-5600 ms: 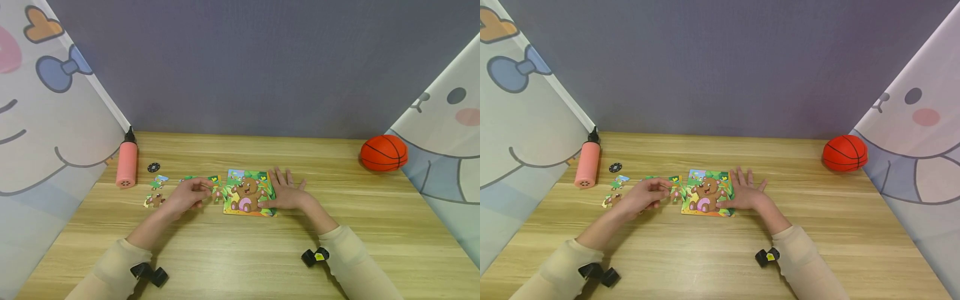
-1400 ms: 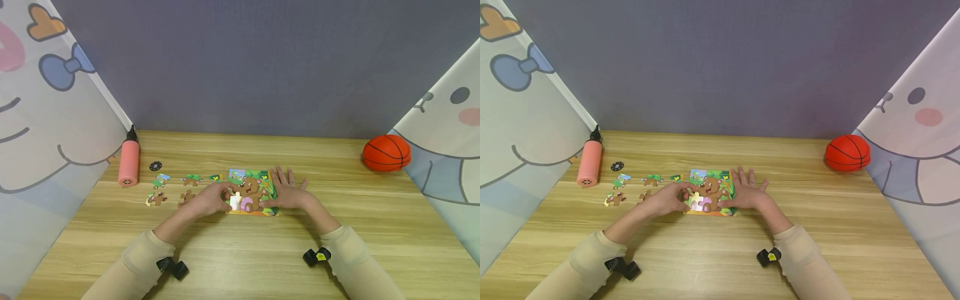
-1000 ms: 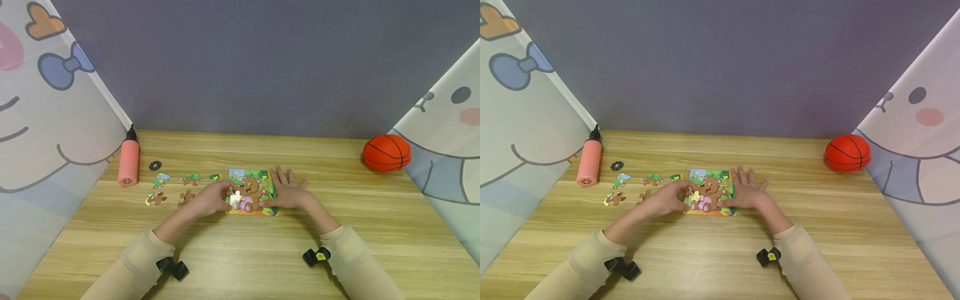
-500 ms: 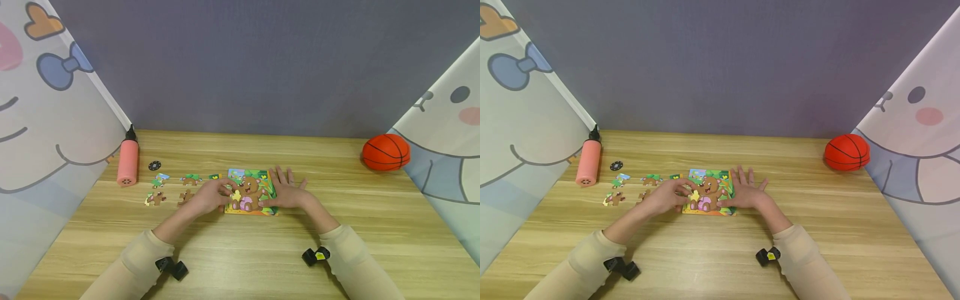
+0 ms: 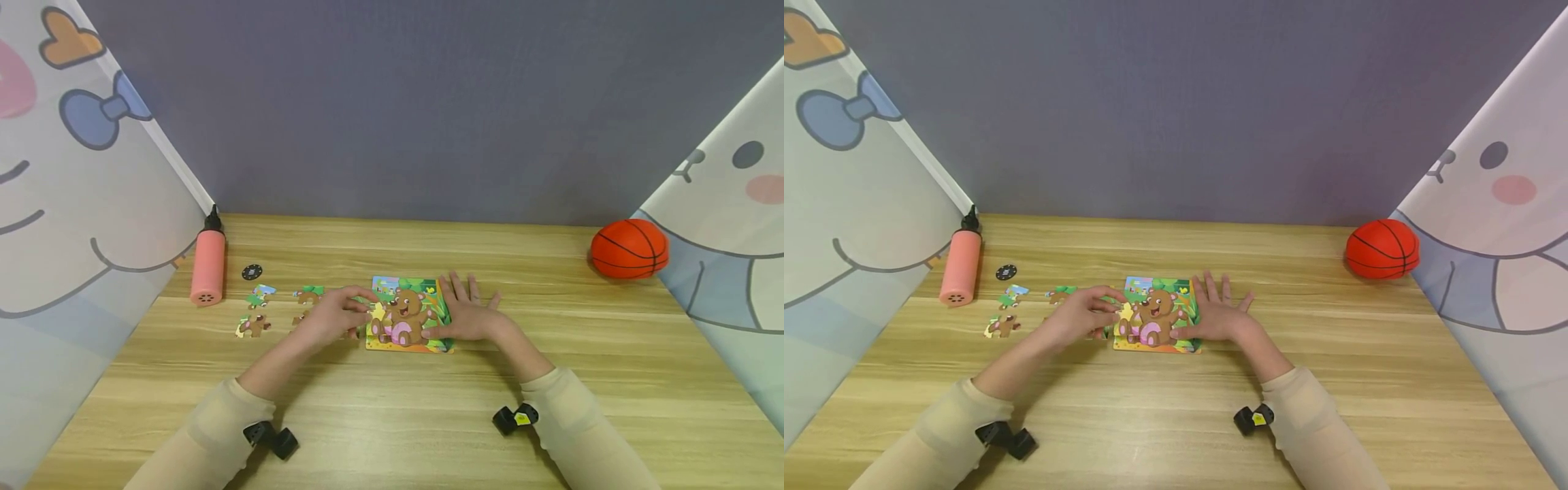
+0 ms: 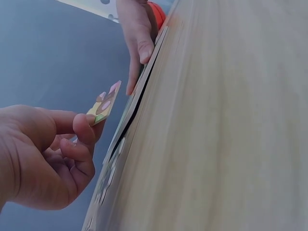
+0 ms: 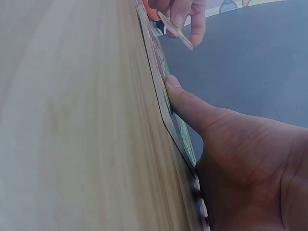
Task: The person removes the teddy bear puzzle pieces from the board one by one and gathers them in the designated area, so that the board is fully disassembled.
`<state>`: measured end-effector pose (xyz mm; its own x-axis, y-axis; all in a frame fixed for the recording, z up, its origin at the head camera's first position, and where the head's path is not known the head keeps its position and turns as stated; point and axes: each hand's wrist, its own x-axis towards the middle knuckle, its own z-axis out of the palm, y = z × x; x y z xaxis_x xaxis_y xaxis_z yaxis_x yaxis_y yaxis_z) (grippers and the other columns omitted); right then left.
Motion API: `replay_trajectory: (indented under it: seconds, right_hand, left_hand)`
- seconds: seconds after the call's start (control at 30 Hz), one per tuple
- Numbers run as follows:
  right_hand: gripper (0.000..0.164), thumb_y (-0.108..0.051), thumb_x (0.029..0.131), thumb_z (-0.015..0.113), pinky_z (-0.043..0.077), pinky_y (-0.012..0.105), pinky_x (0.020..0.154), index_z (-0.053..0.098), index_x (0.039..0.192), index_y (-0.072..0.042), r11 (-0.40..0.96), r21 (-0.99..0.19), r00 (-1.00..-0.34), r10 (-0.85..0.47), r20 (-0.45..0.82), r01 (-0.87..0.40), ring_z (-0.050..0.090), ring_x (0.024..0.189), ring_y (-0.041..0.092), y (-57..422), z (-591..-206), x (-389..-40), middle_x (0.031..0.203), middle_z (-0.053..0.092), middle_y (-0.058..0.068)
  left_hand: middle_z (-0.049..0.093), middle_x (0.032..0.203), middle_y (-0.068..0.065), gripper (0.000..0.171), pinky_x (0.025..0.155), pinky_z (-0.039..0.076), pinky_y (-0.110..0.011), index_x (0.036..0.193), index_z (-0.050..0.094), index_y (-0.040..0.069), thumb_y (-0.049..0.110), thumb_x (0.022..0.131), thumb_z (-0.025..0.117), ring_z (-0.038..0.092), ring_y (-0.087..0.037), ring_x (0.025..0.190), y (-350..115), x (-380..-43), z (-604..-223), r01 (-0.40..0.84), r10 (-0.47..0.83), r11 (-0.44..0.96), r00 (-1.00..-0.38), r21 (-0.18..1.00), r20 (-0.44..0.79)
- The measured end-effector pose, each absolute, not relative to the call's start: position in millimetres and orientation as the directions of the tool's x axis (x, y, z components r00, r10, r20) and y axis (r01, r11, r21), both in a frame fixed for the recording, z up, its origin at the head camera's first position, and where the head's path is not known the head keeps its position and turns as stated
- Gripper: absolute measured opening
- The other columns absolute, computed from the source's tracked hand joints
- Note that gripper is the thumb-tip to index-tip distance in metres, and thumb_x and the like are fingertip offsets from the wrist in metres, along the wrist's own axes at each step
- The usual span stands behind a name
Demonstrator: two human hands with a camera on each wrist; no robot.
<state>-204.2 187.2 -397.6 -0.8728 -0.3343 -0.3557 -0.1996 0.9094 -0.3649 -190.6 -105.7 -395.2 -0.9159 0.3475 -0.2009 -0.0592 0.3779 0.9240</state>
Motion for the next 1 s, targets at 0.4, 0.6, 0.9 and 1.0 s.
replay_trajectory:
  seconds: [0.4, 0.6, 0.9, 1.0]
  right_hand:
    - [0.125, -0.075, 0.082, 0.065, -0.014, 0.085, 0.096, -0.004, 0.163, -0.010, 0.910, -0.361, -0.875, -0.333, -0.351, -0.202, -0.022, 0.147, 0.046, 187, -397, -204, 0.166, -0.017, 0.016]
    - [0.124, -0.075, 0.082, 0.065, -0.013, 0.085, 0.096, -0.004, 0.163, -0.010, 0.908, -0.361, -0.875, -0.340, -0.346, -0.210, -0.022, 0.147, 0.046, 188, -396, -203, 0.166, -0.017, 0.015]
    - [0.124, -0.073, 0.084, 0.065, -0.012, 0.086, 0.095, -0.005, 0.162, -0.007, 0.895, -0.371, -0.854, -0.384, -0.351, -0.250, -0.021, 0.146, 0.048, 192, -394, -203, 0.165, -0.018, 0.018]
    - [0.126, -0.072, 0.083, 0.067, -0.012, 0.086, 0.095, -0.006, 0.162, -0.007, 0.894, -0.365, -0.846, -0.393, -0.360, -0.260, -0.022, 0.146, 0.048, 193, -393, -203, 0.165, -0.020, 0.018]
  left_hand:
    - [0.072, 0.103, -0.011, 0.032, 0.052, 0.047, -0.025, 0.126, 0.066, 0.007, 0.001, 0.094, 0.069, 0.057, -0.017, 0.057, -130, -187, -398, -0.092, 0.341, 0.341, -0.915, 0.936, -0.215]
    - [0.073, 0.103, -0.012, 0.034, 0.051, 0.045, -0.022, 0.128, 0.066, 0.007, -0.001, 0.095, 0.068, 0.055, -0.017, 0.058, -143, -184, -396, -0.121, 0.339, 0.327, -0.911, 0.937, -0.236]
    - [0.072, 0.109, -0.012, 0.032, 0.046, 0.039, -0.022, 0.128, 0.066, 0.009, 0.003, 0.096, 0.067, 0.056, -0.019, 0.058, -162, -178, -391, -0.103, 0.322, 0.391, -0.916, 0.915, -0.241]
    - [0.073, 0.107, -0.010, 0.031, 0.046, 0.036, -0.023, 0.127, 0.066, 0.011, 0.005, 0.096, 0.068, 0.057, -0.019, 0.059, -168, -176, -391, -0.122, 0.300, 0.403, -0.919, 0.907, -0.256]
